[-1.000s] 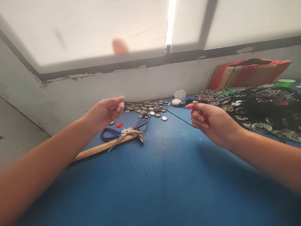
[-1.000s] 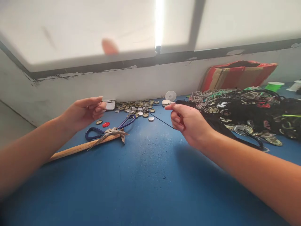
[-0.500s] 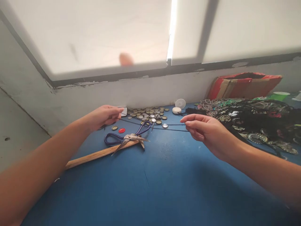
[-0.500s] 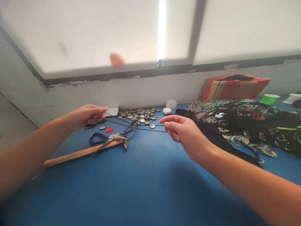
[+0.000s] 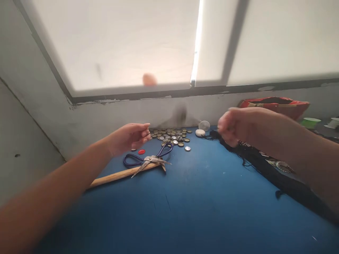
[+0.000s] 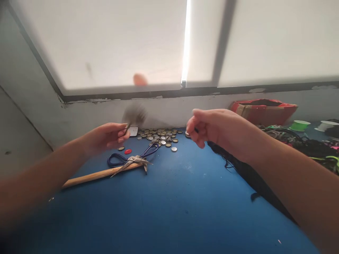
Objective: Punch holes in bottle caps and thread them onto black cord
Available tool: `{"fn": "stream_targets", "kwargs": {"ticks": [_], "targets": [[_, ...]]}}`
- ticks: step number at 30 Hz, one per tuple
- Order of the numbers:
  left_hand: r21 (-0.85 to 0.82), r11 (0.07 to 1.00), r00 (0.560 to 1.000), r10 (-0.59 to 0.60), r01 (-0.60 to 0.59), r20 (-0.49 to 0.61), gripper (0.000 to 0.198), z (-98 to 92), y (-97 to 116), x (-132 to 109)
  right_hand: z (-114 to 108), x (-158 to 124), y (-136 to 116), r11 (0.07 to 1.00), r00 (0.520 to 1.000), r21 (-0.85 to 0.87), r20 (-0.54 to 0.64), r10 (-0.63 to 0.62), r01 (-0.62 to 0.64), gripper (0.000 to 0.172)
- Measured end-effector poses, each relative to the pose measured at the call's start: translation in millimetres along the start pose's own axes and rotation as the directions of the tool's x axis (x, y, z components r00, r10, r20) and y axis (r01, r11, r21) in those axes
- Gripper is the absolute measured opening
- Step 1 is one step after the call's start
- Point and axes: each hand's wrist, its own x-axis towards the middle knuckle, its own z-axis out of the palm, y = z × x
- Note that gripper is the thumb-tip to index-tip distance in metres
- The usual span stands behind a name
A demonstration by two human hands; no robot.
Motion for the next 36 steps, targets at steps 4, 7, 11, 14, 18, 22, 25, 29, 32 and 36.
{"fn": "stream_targets", "kwargs": {"ticks": [4, 7, 11, 14, 18, 22, 25, 29, 32, 36], "targets": [[0.008, 1.000, 0.998, 0.014, -0.014, -0.062, 0.035, 8.3, -1, -3, -3, -6, -4, 0.999, 0.998, 0.054, 0.063, -0.011, 0.008, 0.038], [0.067, 0.997, 0.992, 0.054, -0.047, -0.111, 0.034, 17.0, 0, -5, 0, -7, -1, 0.999, 0.998, 0.035, 0.059, -0.012, 0.009, 0.034], [0.120, 0.990, 0.983, 0.096, -0.077, -0.158, 0.032, 25.2, -3, -5, 4, -4, 5, 0.999, 0.995, 0.039, 0.094, 0.018, -0.022, 0.039], [0.169, 0.981, 0.975, 0.130, -0.100, -0.181, 0.032, 27.6, -4, -5, 4, -1, 8, 1.000, 0.998, 0.017, 0.059, 0.023, -0.025, 0.031], [0.200, 0.974, 0.975, 0.138, -0.102, -0.175, 0.031, 30.3, -3, -7, 4, 1, 12, 0.997, 0.998, 0.067, 0.056, 0.041, -0.045, 0.033], [0.209, 0.970, 0.972, 0.162, -0.125, -0.171, 0.031, 36.2, -2, -11, 7, 0, 15, 0.994, 0.992, 0.083, 0.112, 0.057, -0.067, 0.031], [0.322, 0.930, 0.943, 0.253, -0.176, -0.216, 0.032, 41.9, -4, -12, 8, 0, 17, 0.996, 0.995, 0.062, 0.080, 0.062, -0.068, 0.035], [0.382, 0.898, 0.932, 0.308, -0.218, -0.191, 0.034, 47.5, -8, -13, 5, 2, 19, 0.993, 0.994, 0.068, 0.072, 0.087, -0.092, 0.042], [0.363, 0.908, 0.937, 0.294, -0.212, -0.188, 0.033, 50.0, -10, -12, 5, 2, 19, 0.990, 0.991, 0.077, 0.063, 0.115, -0.120, 0.042], [0.348, 0.921, 0.954, 0.246, -0.175, -0.172, 0.033, 51.9, -11, -12, 12, -1, 16, 0.985, 0.985, 0.045, 0.061, 0.164, -0.167, 0.043]]}}
